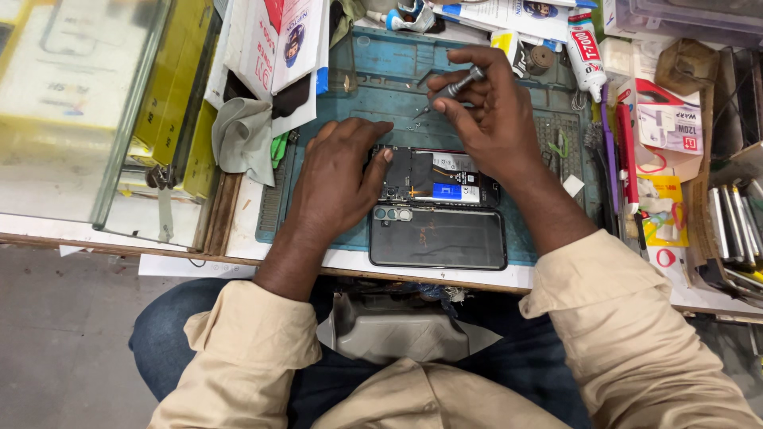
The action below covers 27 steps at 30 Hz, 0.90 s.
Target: The person uses a screwdriver to remove screws from the internal frame of a disassembled smartphone. They carefully unscrew fasteners around the motherboard and camera module area while holding the device steady.
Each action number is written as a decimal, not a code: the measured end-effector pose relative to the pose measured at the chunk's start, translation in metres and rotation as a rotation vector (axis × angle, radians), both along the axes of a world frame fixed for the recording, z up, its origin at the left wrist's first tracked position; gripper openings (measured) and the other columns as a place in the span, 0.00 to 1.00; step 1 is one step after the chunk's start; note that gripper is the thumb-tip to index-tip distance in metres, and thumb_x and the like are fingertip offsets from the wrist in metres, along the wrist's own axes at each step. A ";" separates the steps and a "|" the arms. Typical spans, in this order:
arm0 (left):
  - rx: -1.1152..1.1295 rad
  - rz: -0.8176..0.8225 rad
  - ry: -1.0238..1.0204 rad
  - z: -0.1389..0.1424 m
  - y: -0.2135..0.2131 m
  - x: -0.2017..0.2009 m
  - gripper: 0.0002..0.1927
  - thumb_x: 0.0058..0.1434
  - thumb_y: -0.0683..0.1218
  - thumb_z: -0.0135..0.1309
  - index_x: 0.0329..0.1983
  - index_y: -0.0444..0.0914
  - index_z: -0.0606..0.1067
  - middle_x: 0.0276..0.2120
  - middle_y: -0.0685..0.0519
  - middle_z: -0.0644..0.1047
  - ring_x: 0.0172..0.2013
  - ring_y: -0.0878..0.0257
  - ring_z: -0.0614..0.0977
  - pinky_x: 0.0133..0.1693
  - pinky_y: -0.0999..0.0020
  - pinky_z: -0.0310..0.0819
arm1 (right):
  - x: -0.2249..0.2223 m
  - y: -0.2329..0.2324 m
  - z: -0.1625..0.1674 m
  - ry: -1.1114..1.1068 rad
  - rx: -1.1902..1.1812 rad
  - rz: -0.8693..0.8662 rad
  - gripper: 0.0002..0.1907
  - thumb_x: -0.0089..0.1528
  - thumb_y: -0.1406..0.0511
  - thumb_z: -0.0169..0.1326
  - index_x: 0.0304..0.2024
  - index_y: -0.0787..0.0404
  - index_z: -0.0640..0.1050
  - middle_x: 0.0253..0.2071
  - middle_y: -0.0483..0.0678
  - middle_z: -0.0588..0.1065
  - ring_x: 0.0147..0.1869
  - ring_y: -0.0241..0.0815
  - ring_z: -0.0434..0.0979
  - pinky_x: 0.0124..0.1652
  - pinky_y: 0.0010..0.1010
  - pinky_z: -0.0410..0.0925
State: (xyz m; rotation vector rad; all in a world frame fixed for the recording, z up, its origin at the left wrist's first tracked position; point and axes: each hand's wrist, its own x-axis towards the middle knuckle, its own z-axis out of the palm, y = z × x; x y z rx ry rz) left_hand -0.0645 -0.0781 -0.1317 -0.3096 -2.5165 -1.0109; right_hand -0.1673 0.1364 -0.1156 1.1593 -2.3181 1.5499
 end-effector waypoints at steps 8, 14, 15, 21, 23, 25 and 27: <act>0.025 0.004 -0.006 0.000 0.002 0.000 0.15 0.66 0.45 0.56 0.55 0.38 0.78 0.45 0.47 0.79 0.49 0.48 0.77 0.51 0.52 0.68 | 0.001 -0.002 0.000 -0.055 -0.048 0.015 0.24 0.71 0.77 0.57 0.65 0.63 0.63 0.54 0.57 0.79 0.63 0.43 0.81 0.61 0.33 0.77; 0.010 -0.002 0.004 -0.001 0.000 0.001 0.15 0.66 0.45 0.56 0.55 0.37 0.78 0.46 0.47 0.79 0.50 0.48 0.77 0.53 0.52 0.67 | 0.002 0.002 -0.003 -0.020 -0.008 0.030 0.24 0.71 0.77 0.56 0.66 0.62 0.63 0.55 0.57 0.79 0.63 0.44 0.82 0.61 0.33 0.77; 0.007 -0.001 0.000 0.000 0.000 0.002 0.15 0.66 0.45 0.56 0.55 0.37 0.78 0.46 0.47 0.79 0.50 0.48 0.77 0.53 0.52 0.67 | 0.002 0.002 -0.003 -0.014 -0.008 0.027 0.24 0.71 0.77 0.56 0.65 0.62 0.63 0.55 0.58 0.79 0.63 0.44 0.82 0.61 0.34 0.77; 0.003 0.005 0.000 0.000 0.002 0.003 0.15 0.65 0.45 0.57 0.55 0.38 0.78 0.46 0.47 0.79 0.50 0.48 0.77 0.52 0.52 0.67 | 0.002 0.005 -0.005 -0.004 0.020 -0.004 0.24 0.71 0.77 0.57 0.65 0.62 0.63 0.55 0.58 0.79 0.64 0.44 0.82 0.61 0.33 0.78; 0.002 0.006 -0.007 0.000 0.002 0.003 0.15 0.65 0.45 0.57 0.55 0.38 0.78 0.46 0.47 0.79 0.50 0.48 0.77 0.53 0.52 0.67 | 0.001 0.006 -0.005 -0.018 0.019 0.006 0.23 0.72 0.77 0.56 0.65 0.62 0.63 0.55 0.57 0.79 0.64 0.45 0.82 0.61 0.34 0.77; 0.000 0.006 -0.003 0.000 0.002 0.003 0.15 0.65 0.45 0.57 0.55 0.38 0.78 0.46 0.47 0.79 0.50 0.48 0.77 0.54 0.51 0.67 | 0.001 0.007 -0.006 -0.015 0.018 -0.006 0.24 0.72 0.76 0.57 0.65 0.62 0.62 0.55 0.57 0.79 0.64 0.45 0.82 0.61 0.34 0.77; 0.000 0.009 0.001 -0.001 0.002 0.003 0.15 0.65 0.45 0.57 0.55 0.37 0.78 0.45 0.46 0.79 0.50 0.47 0.77 0.54 0.51 0.67 | 0.000 0.008 -0.007 -0.009 0.004 0.006 0.24 0.72 0.76 0.57 0.66 0.61 0.62 0.56 0.57 0.79 0.65 0.45 0.81 0.62 0.34 0.77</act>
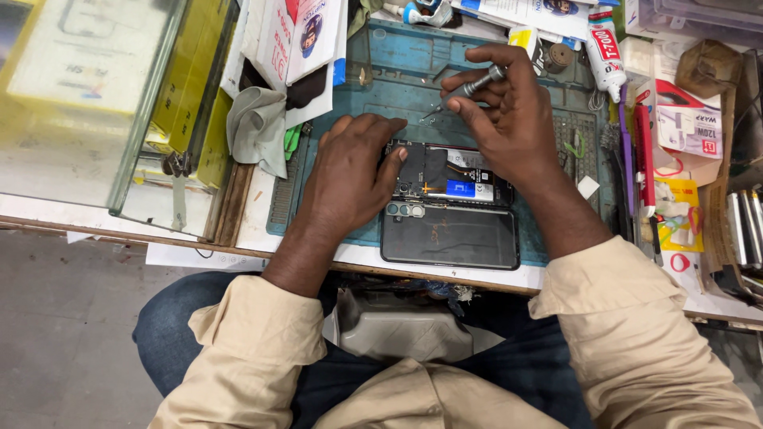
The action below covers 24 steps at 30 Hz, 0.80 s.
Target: The person uses a screwdriver to remove screws from the internal frame of a disassembled smartphone. They carefully unscrew fasteners around the motherboard and camera module area while holding the device steady.
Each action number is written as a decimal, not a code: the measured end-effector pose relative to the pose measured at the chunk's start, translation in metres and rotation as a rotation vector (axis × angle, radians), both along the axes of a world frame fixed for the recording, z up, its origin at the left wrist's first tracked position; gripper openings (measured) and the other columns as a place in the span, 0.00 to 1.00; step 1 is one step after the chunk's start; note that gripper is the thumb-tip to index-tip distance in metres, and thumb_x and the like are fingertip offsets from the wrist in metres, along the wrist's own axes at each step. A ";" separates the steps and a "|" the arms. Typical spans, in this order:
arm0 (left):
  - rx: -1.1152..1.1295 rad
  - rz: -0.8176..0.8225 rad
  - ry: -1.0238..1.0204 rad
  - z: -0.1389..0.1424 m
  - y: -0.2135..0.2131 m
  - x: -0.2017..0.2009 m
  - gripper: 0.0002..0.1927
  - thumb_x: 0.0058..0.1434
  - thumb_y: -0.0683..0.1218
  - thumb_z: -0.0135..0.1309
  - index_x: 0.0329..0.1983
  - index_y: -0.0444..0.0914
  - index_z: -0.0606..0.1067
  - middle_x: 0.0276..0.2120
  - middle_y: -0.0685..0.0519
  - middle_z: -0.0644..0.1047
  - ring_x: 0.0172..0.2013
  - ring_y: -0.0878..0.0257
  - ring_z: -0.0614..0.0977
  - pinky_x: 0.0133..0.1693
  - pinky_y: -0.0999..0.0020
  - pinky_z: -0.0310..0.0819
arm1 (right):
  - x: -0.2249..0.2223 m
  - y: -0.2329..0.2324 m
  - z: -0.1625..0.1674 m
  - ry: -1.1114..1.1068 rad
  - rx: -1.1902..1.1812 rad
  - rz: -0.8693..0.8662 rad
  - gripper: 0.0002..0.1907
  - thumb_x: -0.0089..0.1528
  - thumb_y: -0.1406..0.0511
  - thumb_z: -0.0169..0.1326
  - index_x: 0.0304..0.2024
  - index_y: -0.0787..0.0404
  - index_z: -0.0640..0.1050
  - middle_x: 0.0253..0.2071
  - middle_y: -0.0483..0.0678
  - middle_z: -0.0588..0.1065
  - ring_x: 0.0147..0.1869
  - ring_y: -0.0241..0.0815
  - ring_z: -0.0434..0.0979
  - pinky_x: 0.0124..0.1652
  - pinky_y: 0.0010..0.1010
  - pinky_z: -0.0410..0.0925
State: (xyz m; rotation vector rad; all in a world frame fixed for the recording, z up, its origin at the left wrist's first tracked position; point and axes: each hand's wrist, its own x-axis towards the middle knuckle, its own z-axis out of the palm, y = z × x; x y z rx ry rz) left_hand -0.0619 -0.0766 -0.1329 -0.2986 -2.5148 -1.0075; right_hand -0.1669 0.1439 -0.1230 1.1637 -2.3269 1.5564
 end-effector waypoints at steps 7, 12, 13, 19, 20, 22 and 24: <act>0.069 0.012 0.026 0.000 -0.002 -0.001 0.15 0.64 0.43 0.60 0.53 0.37 0.79 0.42 0.45 0.80 0.46 0.46 0.80 0.49 0.52 0.72 | -0.001 0.002 -0.004 -0.271 -0.228 0.085 0.25 0.74 0.73 0.58 0.68 0.58 0.61 0.55 0.57 0.80 0.62 0.43 0.83 0.60 0.35 0.78; 0.128 -0.006 0.043 0.002 -0.003 -0.001 0.14 0.62 0.43 0.63 0.50 0.39 0.80 0.39 0.48 0.81 0.42 0.50 0.81 0.44 0.56 0.75 | 0.000 0.000 -0.004 -0.346 -0.264 0.092 0.25 0.73 0.70 0.59 0.68 0.56 0.62 0.54 0.57 0.81 0.58 0.43 0.84 0.56 0.34 0.81; 0.142 -0.004 0.010 0.002 -0.003 -0.001 0.13 0.61 0.43 0.64 0.49 0.39 0.81 0.38 0.48 0.81 0.40 0.51 0.81 0.42 0.57 0.75 | 0.000 -0.001 -0.004 -0.351 -0.273 0.101 0.25 0.73 0.71 0.60 0.67 0.57 0.62 0.53 0.57 0.81 0.58 0.43 0.84 0.55 0.34 0.81; 0.170 -0.011 0.019 0.006 -0.004 0.000 0.10 0.61 0.44 0.65 0.45 0.40 0.82 0.34 0.50 0.81 0.34 0.56 0.80 0.34 0.61 0.74 | 0.000 -0.002 -0.003 -0.367 -0.275 0.111 0.25 0.73 0.71 0.60 0.67 0.57 0.62 0.53 0.58 0.81 0.57 0.43 0.85 0.53 0.33 0.82; 0.178 -0.011 0.010 0.006 -0.004 0.000 0.10 0.61 0.44 0.65 0.45 0.40 0.82 0.34 0.51 0.81 0.33 0.57 0.80 0.32 0.62 0.74 | 0.000 -0.002 -0.003 -0.368 -0.275 0.119 0.25 0.73 0.71 0.60 0.67 0.58 0.62 0.53 0.58 0.81 0.57 0.43 0.85 0.53 0.33 0.82; 0.187 -0.007 0.022 0.006 -0.003 0.000 0.08 0.61 0.44 0.65 0.44 0.40 0.82 0.33 0.51 0.81 0.32 0.58 0.80 0.31 0.62 0.74 | 0.001 -0.002 -0.003 -0.366 -0.265 0.125 0.25 0.73 0.71 0.60 0.67 0.58 0.62 0.53 0.58 0.81 0.58 0.44 0.85 0.54 0.33 0.82; 0.186 -0.004 0.029 0.006 -0.003 0.000 0.06 0.61 0.44 0.65 0.42 0.39 0.83 0.32 0.51 0.81 0.31 0.58 0.80 0.31 0.62 0.73 | 0.001 -0.002 -0.002 -0.357 -0.257 0.126 0.25 0.73 0.70 0.60 0.67 0.58 0.62 0.53 0.58 0.81 0.58 0.44 0.85 0.54 0.33 0.82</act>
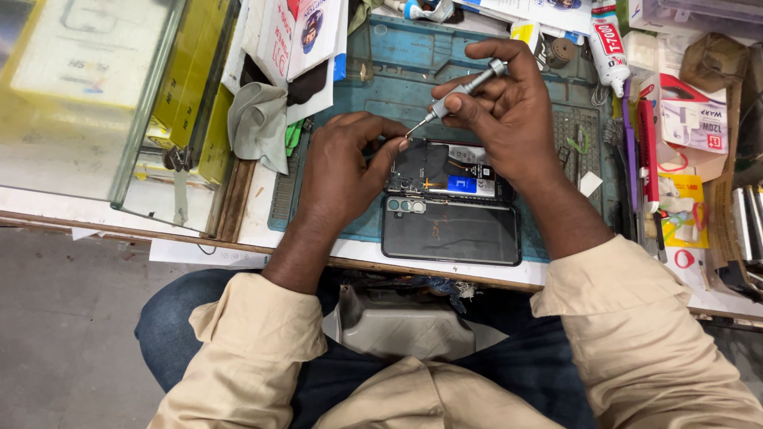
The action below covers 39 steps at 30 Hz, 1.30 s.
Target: The person uses a screwdriver to remove screws from the internal frame of a disassembled smartphone. They carefully unscrew fasteners around the motherboard and camera module area while holding the device steady.
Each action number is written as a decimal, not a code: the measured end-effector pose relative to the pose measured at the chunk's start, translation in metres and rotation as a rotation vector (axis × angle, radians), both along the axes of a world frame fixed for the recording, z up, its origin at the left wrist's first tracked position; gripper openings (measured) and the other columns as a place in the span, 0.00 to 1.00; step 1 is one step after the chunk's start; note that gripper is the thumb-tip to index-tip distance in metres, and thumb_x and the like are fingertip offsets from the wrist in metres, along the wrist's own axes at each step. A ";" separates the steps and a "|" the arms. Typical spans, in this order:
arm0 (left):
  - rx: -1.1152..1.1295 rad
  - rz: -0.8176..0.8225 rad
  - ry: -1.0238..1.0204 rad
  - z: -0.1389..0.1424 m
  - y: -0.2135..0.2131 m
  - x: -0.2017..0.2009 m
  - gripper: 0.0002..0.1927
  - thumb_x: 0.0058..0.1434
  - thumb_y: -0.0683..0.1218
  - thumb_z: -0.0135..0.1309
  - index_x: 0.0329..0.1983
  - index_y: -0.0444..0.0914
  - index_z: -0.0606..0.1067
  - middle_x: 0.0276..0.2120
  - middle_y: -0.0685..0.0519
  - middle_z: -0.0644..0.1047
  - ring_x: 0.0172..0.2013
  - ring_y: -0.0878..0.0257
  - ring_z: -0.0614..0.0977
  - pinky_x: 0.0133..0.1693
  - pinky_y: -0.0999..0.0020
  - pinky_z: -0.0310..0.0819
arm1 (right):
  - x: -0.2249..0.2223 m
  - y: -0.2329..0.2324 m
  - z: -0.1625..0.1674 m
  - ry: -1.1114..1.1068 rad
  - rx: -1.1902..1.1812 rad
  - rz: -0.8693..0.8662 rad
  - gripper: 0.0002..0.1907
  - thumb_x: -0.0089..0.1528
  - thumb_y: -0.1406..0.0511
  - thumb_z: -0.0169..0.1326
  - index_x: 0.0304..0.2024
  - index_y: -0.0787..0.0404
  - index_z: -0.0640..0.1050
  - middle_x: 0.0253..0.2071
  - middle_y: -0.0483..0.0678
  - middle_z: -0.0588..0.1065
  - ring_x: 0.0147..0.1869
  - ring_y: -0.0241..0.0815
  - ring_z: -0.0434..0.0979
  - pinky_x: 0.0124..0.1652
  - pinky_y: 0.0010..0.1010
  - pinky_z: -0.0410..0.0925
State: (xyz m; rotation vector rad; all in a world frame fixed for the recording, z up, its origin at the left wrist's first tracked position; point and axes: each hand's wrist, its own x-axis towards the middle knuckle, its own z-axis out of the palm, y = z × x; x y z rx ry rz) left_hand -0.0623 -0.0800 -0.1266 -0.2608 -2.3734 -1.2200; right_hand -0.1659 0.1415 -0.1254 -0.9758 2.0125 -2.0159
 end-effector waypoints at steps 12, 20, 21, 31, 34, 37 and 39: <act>0.069 -0.005 -0.060 0.001 -0.002 -0.001 0.04 0.61 0.43 0.64 0.38 0.39 0.83 0.30 0.52 0.81 0.24 0.65 0.78 0.24 0.69 0.71 | 0.000 -0.001 0.002 0.029 0.029 -0.014 0.25 0.73 0.70 0.59 0.66 0.58 0.62 0.52 0.58 0.81 0.58 0.44 0.85 0.52 0.31 0.82; -0.028 0.004 0.000 -0.001 -0.003 0.001 0.03 0.61 0.45 0.63 0.36 0.40 0.82 0.29 0.53 0.81 0.27 0.61 0.80 0.35 0.61 0.69 | 0.002 -0.003 0.000 0.038 0.008 0.014 0.26 0.72 0.72 0.60 0.67 0.58 0.62 0.54 0.59 0.81 0.59 0.45 0.85 0.53 0.31 0.81; -0.032 0.007 0.001 -0.001 -0.003 0.001 0.03 0.61 0.45 0.63 0.35 0.40 0.82 0.29 0.53 0.81 0.28 0.60 0.80 0.37 0.60 0.68 | 0.002 -0.003 0.000 0.043 0.010 0.018 0.26 0.72 0.72 0.59 0.67 0.58 0.62 0.54 0.59 0.81 0.59 0.45 0.85 0.53 0.31 0.81; -0.097 -0.006 0.019 -0.004 -0.003 0.002 0.03 0.59 0.44 0.62 0.35 0.41 0.81 0.30 0.55 0.80 0.37 0.56 0.81 0.45 0.56 0.64 | 0.008 -0.003 0.004 0.105 0.030 0.127 0.25 0.74 0.76 0.55 0.69 0.57 0.61 0.59 0.60 0.78 0.64 0.46 0.81 0.62 0.37 0.80; -0.122 -0.005 0.013 -0.004 -0.003 0.001 0.03 0.59 0.44 0.61 0.34 0.41 0.80 0.30 0.54 0.80 0.38 0.55 0.79 0.45 0.56 0.62 | 0.011 -0.001 0.006 0.144 0.049 0.169 0.26 0.75 0.76 0.53 0.71 0.56 0.60 0.60 0.59 0.76 0.67 0.46 0.79 0.63 0.37 0.79; -0.144 -0.013 -0.015 -0.004 -0.002 0.001 0.02 0.61 0.43 0.60 0.34 0.40 0.79 0.30 0.53 0.79 0.39 0.55 0.78 0.46 0.55 0.60 | 0.013 -0.001 0.009 0.171 0.072 0.202 0.27 0.76 0.75 0.51 0.73 0.55 0.58 0.61 0.58 0.75 0.69 0.47 0.78 0.63 0.37 0.79; -0.151 -0.025 -0.017 -0.005 -0.001 0.003 0.02 0.63 0.43 0.58 0.34 0.40 0.78 0.31 0.53 0.79 0.40 0.56 0.78 0.47 0.55 0.59 | 0.015 0.000 0.010 0.175 0.080 0.206 0.27 0.76 0.75 0.50 0.73 0.55 0.58 0.62 0.57 0.75 0.69 0.47 0.78 0.62 0.37 0.79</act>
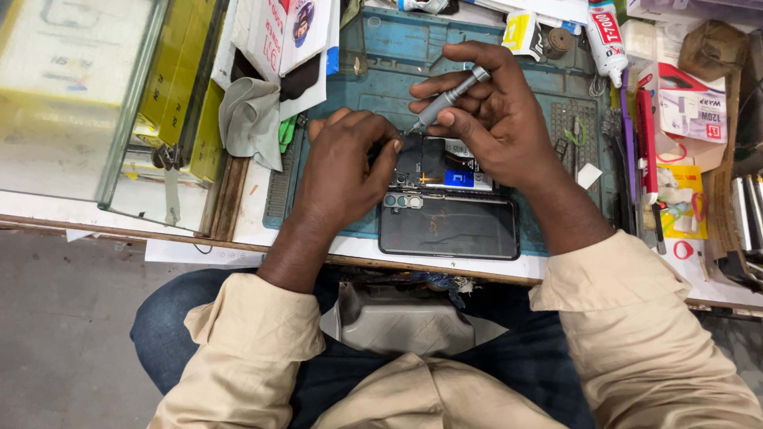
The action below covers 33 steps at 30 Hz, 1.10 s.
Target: The person uses a screwdriver to remove screws from the internal frame of a disassembled smartphone. They carefully unscrew fasteners around the motherboard and camera module area while holding the device steady.
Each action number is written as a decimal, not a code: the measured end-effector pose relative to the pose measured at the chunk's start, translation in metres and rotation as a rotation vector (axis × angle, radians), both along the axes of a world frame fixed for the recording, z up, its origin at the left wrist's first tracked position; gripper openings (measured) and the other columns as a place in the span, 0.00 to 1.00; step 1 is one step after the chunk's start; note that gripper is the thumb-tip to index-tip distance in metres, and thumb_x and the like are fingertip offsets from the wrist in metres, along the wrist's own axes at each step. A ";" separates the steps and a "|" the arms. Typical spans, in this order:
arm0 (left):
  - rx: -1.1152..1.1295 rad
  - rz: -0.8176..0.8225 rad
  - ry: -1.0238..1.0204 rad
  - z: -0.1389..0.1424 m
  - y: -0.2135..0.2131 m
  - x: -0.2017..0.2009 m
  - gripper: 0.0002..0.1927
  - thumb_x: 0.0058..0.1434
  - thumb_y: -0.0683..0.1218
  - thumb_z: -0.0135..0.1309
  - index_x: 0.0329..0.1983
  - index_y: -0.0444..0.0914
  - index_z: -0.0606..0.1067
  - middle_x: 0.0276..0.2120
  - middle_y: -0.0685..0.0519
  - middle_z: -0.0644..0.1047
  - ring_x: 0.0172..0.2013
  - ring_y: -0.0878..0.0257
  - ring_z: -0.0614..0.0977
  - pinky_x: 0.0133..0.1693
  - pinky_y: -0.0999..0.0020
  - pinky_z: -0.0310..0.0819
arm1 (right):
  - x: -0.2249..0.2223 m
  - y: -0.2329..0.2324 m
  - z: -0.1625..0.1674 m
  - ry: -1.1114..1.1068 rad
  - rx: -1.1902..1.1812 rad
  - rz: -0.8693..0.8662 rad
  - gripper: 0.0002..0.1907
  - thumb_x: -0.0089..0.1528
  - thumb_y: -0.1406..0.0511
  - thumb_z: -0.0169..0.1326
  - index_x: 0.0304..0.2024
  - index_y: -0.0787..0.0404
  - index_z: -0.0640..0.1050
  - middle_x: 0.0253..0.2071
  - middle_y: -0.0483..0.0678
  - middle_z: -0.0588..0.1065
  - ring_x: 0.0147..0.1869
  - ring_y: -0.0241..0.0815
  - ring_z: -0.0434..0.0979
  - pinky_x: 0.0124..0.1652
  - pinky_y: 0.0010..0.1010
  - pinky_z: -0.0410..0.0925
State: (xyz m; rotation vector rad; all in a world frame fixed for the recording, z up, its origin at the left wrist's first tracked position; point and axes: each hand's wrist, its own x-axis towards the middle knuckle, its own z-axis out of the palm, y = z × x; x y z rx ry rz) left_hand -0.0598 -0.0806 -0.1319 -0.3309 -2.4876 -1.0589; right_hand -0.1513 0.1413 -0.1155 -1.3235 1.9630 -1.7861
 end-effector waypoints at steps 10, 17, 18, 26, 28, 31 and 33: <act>-0.004 0.000 0.023 -0.001 -0.001 0.003 0.02 0.66 0.43 0.57 0.36 0.40 0.78 0.34 0.53 0.78 0.41 0.55 0.77 0.47 0.56 0.58 | 0.004 -0.002 -0.001 0.048 -0.005 -0.033 0.26 0.76 0.76 0.51 0.71 0.57 0.59 0.60 0.58 0.75 0.67 0.46 0.79 0.63 0.36 0.78; -0.016 0.102 0.045 -0.003 -0.002 -0.002 0.01 0.63 0.44 0.60 0.34 0.44 0.80 0.32 0.54 0.79 0.41 0.55 0.78 0.45 0.56 0.58 | -0.003 0.001 -0.004 0.047 -0.070 -0.044 0.26 0.77 0.77 0.52 0.72 0.56 0.58 0.59 0.59 0.77 0.67 0.47 0.79 0.66 0.36 0.77; -0.013 0.103 0.047 -0.002 -0.002 -0.002 0.01 0.63 0.44 0.60 0.35 0.43 0.80 0.32 0.54 0.79 0.41 0.55 0.78 0.45 0.55 0.58 | -0.004 0.003 -0.003 0.035 -0.068 -0.068 0.26 0.77 0.77 0.52 0.72 0.56 0.58 0.58 0.59 0.77 0.66 0.47 0.80 0.64 0.36 0.77; 0.035 -0.040 0.106 0.003 -0.001 -0.001 0.01 0.65 0.43 0.61 0.37 0.42 0.79 0.34 0.55 0.79 0.41 0.55 0.77 0.47 0.56 0.64 | 0.004 0.034 0.021 0.225 -0.027 -0.346 0.27 0.80 0.78 0.53 0.73 0.56 0.55 0.54 0.57 0.77 0.57 0.43 0.82 0.56 0.29 0.78; 0.016 -0.094 0.096 0.005 0.000 0.000 0.01 0.64 0.43 0.62 0.36 0.42 0.80 0.33 0.55 0.80 0.41 0.55 0.76 0.46 0.56 0.63 | 0.012 0.051 0.033 0.393 0.030 -0.403 0.29 0.81 0.79 0.53 0.74 0.56 0.54 0.53 0.57 0.75 0.56 0.42 0.80 0.55 0.27 0.76; -0.001 -0.170 0.112 0.006 0.001 0.004 0.01 0.63 0.42 0.62 0.36 0.42 0.80 0.35 0.56 0.81 0.43 0.55 0.77 0.46 0.56 0.63 | 0.028 0.070 0.037 0.552 0.145 -0.496 0.29 0.79 0.80 0.54 0.73 0.58 0.54 0.52 0.57 0.76 0.57 0.42 0.81 0.54 0.25 0.76; -0.003 -0.221 0.122 0.006 0.001 0.007 0.02 0.62 0.42 0.62 0.37 0.42 0.80 0.38 0.56 0.82 0.44 0.56 0.77 0.48 0.56 0.63 | 0.039 0.079 0.031 0.536 0.197 -0.556 0.28 0.78 0.78 0.55 0.72 0.59 0.56 0.51 0.56 0.78 0.54 0.40 0.83 0.50 0.23 0.76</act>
